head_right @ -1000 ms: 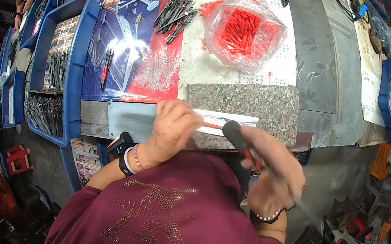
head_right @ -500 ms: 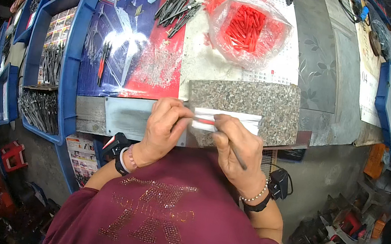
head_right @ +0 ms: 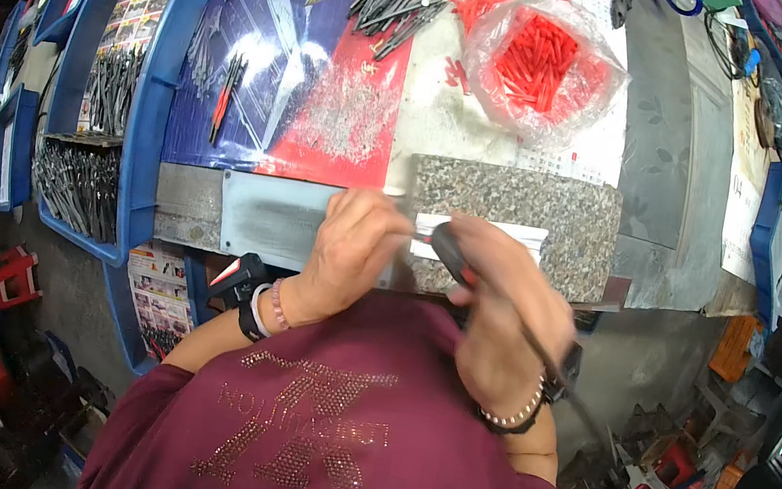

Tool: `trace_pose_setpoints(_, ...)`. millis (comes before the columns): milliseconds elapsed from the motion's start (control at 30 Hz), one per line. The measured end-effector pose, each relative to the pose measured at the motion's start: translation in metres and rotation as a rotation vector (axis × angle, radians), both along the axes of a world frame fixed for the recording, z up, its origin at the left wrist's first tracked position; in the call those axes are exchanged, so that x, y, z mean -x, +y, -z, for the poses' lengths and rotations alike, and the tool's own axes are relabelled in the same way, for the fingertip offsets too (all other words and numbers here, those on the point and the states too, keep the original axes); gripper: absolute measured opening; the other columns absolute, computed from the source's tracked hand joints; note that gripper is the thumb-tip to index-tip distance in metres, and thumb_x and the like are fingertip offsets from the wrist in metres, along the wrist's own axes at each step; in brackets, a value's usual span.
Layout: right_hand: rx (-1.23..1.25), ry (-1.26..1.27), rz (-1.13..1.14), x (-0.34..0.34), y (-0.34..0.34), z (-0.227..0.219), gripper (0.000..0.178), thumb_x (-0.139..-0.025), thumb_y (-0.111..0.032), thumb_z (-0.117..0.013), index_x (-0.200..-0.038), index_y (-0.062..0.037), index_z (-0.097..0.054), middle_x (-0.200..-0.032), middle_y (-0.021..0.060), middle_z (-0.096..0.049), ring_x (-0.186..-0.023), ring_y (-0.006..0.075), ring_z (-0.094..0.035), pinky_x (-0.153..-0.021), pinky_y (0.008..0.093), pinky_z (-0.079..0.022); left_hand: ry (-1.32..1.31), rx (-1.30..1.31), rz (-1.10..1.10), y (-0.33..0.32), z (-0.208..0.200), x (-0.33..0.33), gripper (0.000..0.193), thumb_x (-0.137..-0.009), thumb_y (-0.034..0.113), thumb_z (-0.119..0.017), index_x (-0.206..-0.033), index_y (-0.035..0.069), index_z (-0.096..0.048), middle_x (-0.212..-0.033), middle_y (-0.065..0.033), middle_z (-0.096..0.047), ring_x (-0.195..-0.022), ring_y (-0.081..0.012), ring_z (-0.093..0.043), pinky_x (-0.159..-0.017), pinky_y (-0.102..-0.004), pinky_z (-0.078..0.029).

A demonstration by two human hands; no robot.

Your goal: The person repeatedly picks a red plastic sleeve and a metal rod from a workbench, slides the sleeve onto the rod, and places the assembled pair into a blue bin. The cycle continues with multiple identical units.

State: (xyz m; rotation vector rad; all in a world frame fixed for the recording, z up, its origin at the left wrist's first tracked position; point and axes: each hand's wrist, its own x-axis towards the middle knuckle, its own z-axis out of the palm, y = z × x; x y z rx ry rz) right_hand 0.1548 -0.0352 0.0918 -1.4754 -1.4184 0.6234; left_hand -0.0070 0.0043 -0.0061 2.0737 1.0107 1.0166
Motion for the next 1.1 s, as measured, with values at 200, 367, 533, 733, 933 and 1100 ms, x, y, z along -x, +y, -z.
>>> trace_pose_setpoints(200,0.091,-0.269,-0.249,0.004,0.007,0.024,0.016,-0.093,-0.018,-0.061,-0.095,-0.0018,-0.061,-0.087,0.0144,-0.065,-0.068,0.0335,-0.064,-0.056,0.0352,-0.051,-0.025,-0.022,-0.012,0.004,0.002,-0.004,0.016,-0.077,0.002,-0.067,-0.092,0.006,-0.060,-0.087,-0.0084,-0.054,-0.087,-0.0277,-0.054,-0.080,-0.0398,-0.039)
trace_pose_setpoints(367,0.331,-0.008,-0.137,-0.014,-0.008,0.035,0.047,-0.106,-0.033,-0.037,-0.104,0.0063,-0.064,-0.097,0.0125,-0.067,-0.063,0.0096,-0.058,-0.056,0.0230,-0.049,0.013,0.026,-0.010,0.001,-0.004,0.000,0.018,-0.075,-0.001,-0.069,-0.091,0.005,-0.064,-0.087,-0.0087,-0.058,-0.086,-0.0288,-0.057,-0.079,-0.0382,-0.041)
trace_pose_setpoints(533,0.168,0.135,0.088,-0.027,-0.018,0.013,0.040,-0.105,-0.022,-0.036,-0.104,0.0064,-0.064,-0.098,0.0138,-0.068,-0.072,0.0119,-0.061,-0.058,0.0223,-0.052,0.019,0.016,-0.012,-0.001,-0.002,0.000,0.017,-0.075,-0.001,-0.069,-0.090,0.005,-0.064,-0.087,-0.0091,-0.058,-0.088,-0.0283,-0.058,-0.081,-0.0382,-0.041)
trace_pose_setpoints(733,-0.021,0.142,0.048,-0.020,-0.024,-0.002,0.037,-0.103,-0.023,-0.041,-0.101,0.0057,-0.064,-0.104,0.0167,-0.068,-0.076,0.0168,-0.064,-0.059,0.0270,-0.055,0.015,0.006,-0.011,0.000,-0.001,-0.001,0.015,-0.075,-0.001,-0.068,-0.089,0.005,-0.064,-0.086,-0.0091,-0.057,-0.087,-0.0282,-0.057,-0.081,-0.0386,-0.041)
trace_pose_setpoints(933,0.234,-0.185,-0.176,0.000,0.003,0.018,0.014,-0.094,-0.012,-0.058,-0.098,-0.0012,-0.065,-0.098,0.0140,-0.068,-0.067,0.0263,-0.067,-0.061,0.0320,-0.053,0.006,-0.021,-0.009,0.004,0.000,-0.004,0.015,-0.076,0.000,-0.067,-0.088,0.005,-0.062,-0.084,-0.0081,-0.055,-0.085,-0.0274,-0.055,-0.080,-0.0385,-0.039)
trace_pose_setpoints(1100,-0.065,0.309,0.074,-0.011,-0.013,-0.016,0.021,-0.098,-0.012,-0.050,-0.103,0.0039,-0.063,-0.103,0.0194,-0.068,-0.090,0.0235,-0.069,-0.068,0.0274,-0.058,0.009,-0.007,-0.012,0.000,0.000,0.000,0.015,-0.075,0.000,-0.068,-0.087,0.006,-0.062,-0.084,-0.0082,-0.055,-0.086,-0.0277,-0.055,-0.080,-0.0386,-0.039)
